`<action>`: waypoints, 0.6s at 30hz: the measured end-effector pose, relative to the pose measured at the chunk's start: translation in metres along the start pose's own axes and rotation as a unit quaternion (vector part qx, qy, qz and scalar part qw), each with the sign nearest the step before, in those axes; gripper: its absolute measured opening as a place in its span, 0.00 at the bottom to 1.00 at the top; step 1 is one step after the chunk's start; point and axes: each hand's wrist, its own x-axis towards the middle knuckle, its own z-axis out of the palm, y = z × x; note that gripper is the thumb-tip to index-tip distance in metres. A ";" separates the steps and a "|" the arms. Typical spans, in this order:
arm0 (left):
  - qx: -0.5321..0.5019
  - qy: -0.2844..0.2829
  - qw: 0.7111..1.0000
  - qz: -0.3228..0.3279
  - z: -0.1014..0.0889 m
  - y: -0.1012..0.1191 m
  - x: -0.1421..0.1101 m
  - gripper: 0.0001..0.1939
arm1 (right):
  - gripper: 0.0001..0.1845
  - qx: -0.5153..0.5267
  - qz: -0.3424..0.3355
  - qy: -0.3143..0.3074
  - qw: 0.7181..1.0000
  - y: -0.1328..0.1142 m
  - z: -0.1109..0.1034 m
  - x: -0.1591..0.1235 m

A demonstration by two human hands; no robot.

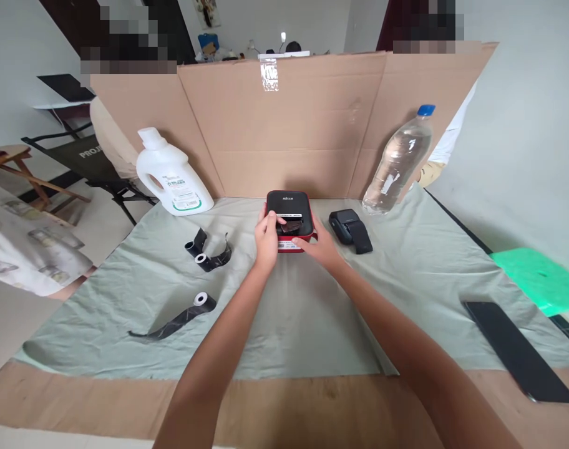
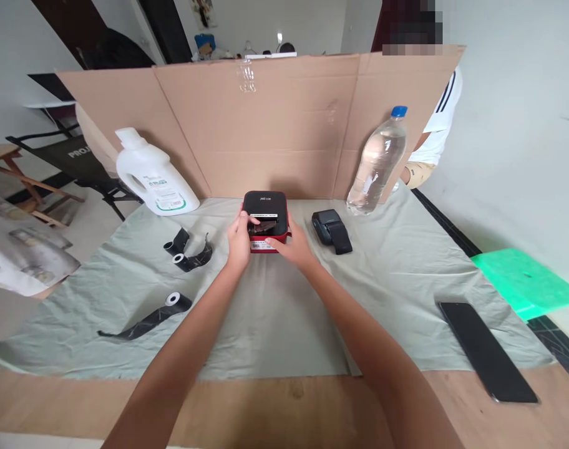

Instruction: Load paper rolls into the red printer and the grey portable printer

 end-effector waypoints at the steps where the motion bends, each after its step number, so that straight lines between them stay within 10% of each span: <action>1: -0.004 -0.003 1.000 -0.002 0.005 -0.010 0.011 0.24 | 0.46 0.008 0.007 0.007 1.000 0.011 0.003 0.008; 8: -0.026 -0.006 0.999 -0.017 0.014 -0.063 0.040 0.24 | 0.44 -0.021 -0.005 0.022 1.000 0.049 0.011 0.035; 18: 0.011 -0.049 0.998 -0.045 0.006 -0.067 0.046 0.19 | 0.44 -0.158 0.021 0.001 0.987 0.056 -0.021 0.031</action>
